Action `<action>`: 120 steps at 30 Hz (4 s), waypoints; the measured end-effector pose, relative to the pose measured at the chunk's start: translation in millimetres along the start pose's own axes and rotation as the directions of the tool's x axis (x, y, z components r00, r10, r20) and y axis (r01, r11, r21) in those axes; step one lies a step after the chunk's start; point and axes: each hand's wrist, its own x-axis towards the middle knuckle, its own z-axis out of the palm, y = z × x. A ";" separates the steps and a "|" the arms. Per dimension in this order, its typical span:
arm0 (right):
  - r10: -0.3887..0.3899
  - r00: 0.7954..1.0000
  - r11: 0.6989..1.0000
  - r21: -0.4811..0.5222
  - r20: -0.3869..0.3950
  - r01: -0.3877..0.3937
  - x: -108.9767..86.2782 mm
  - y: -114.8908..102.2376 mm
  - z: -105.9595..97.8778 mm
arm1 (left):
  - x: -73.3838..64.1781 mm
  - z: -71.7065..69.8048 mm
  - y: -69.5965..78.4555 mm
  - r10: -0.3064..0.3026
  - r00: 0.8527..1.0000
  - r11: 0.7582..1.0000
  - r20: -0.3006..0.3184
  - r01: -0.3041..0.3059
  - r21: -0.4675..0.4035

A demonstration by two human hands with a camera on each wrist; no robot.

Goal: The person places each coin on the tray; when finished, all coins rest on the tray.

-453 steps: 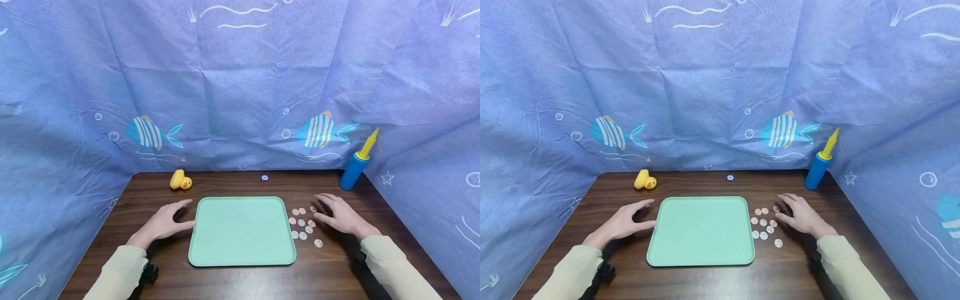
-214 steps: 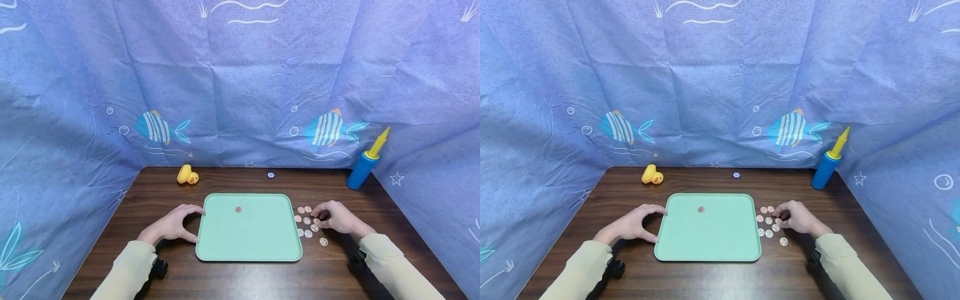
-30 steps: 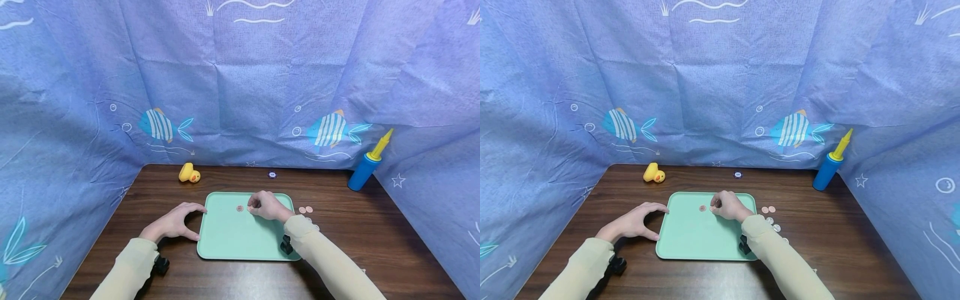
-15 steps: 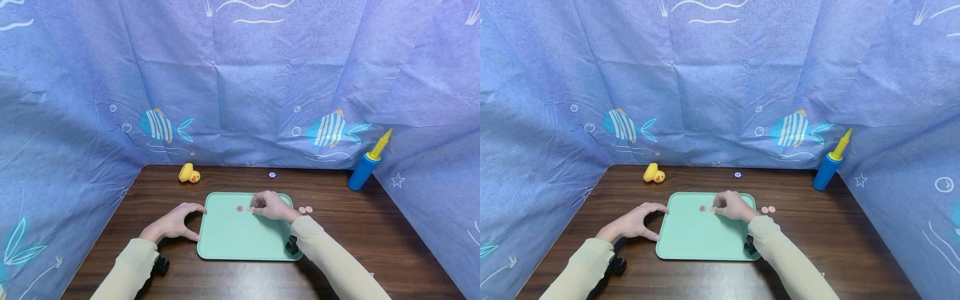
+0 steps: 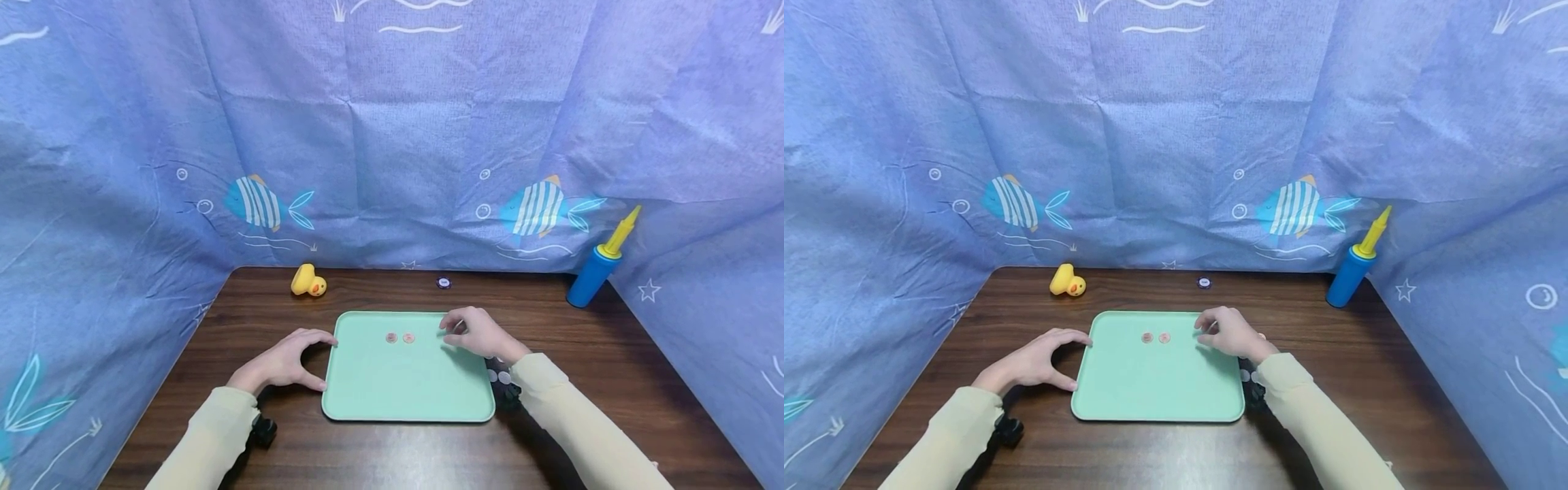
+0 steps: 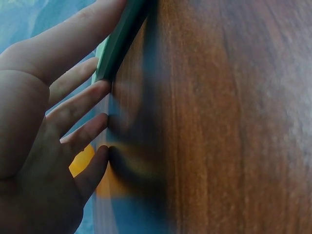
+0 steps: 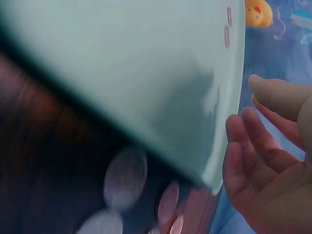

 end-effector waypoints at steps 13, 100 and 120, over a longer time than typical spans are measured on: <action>0.058 0.997 0.997 -0.040 -0.053 -0.060 -28.9 28.7 -39.8 | 0.8 -1.5 1.3 0.000 1.000 1.000 0.001 0.000 0.000; 0.142 0.981 0.987 -0.051 -0.128 -0.150 -61.5 81.7 -48.9 | 0.6 -0.9 2.2 0.002 1.000 1.000 0.011 -0.002 -0.008; 0.155 0.980 0.987 0.060 -0.125 -0.148 -59.4 69.6 -52.7 | 0.8 -0.2 1.0 0.005 1.000 1.000 0.008 -0.005 0.001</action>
